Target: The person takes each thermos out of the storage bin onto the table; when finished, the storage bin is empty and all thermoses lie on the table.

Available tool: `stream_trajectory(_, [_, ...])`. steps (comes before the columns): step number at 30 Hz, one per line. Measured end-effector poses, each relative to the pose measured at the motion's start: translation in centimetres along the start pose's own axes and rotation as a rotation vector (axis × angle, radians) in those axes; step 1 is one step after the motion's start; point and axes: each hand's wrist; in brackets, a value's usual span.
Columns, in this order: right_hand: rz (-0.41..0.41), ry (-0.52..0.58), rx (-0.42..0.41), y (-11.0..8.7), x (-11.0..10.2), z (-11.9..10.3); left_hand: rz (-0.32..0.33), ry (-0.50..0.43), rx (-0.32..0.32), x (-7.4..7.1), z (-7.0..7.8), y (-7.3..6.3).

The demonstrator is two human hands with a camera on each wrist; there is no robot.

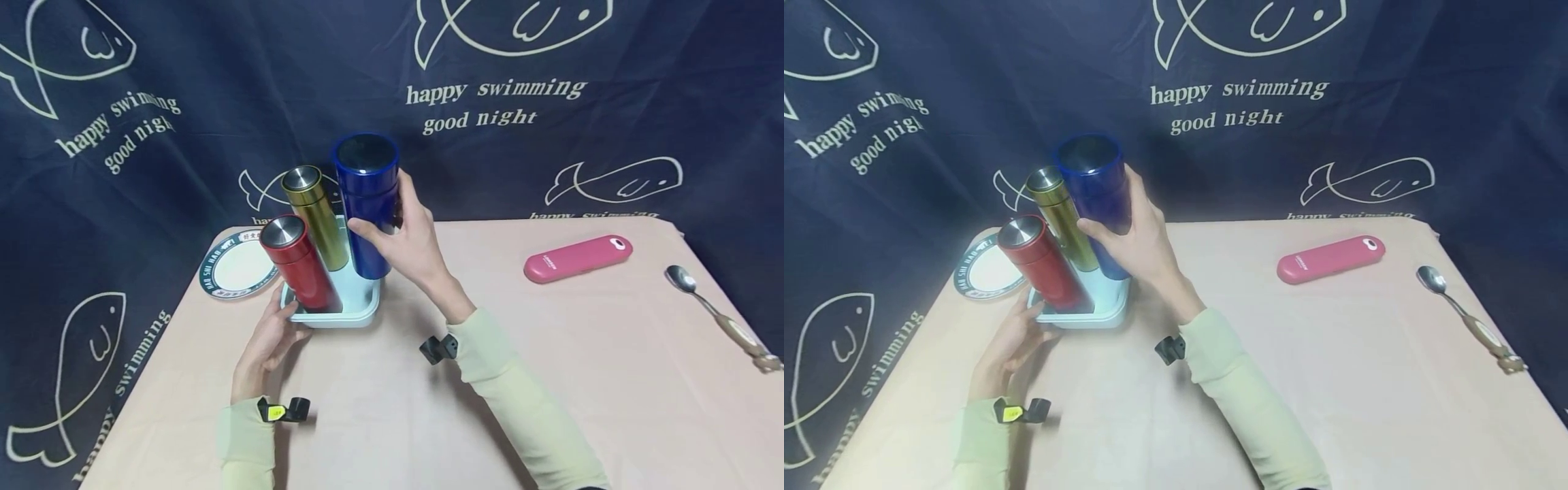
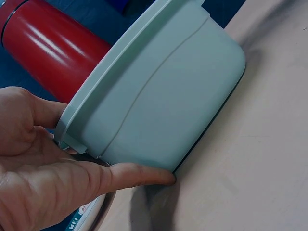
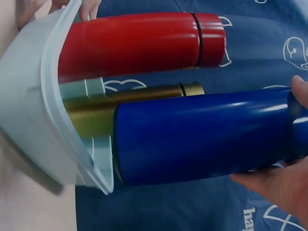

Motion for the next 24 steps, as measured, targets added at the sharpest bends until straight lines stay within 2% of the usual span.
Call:
stream_trajectory(12, [0.059,-0.056,0.056,-1.5,-4.6,1.5,-0.011,0.018,-0.005,0.0,0.0,-0.3])
stream_trajectory(24, [0.182,-0.145,0.138,-3.6,-9.5,4.6,-0.038,0.061,0.023,0.2,0.1,-0.5])
Point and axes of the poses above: each hand's wrist, its own y-axis towards the middle knuckle, its own x-axis out of the palm, z = x × y, and after that the axes turned 4 degrees about x, right-handed
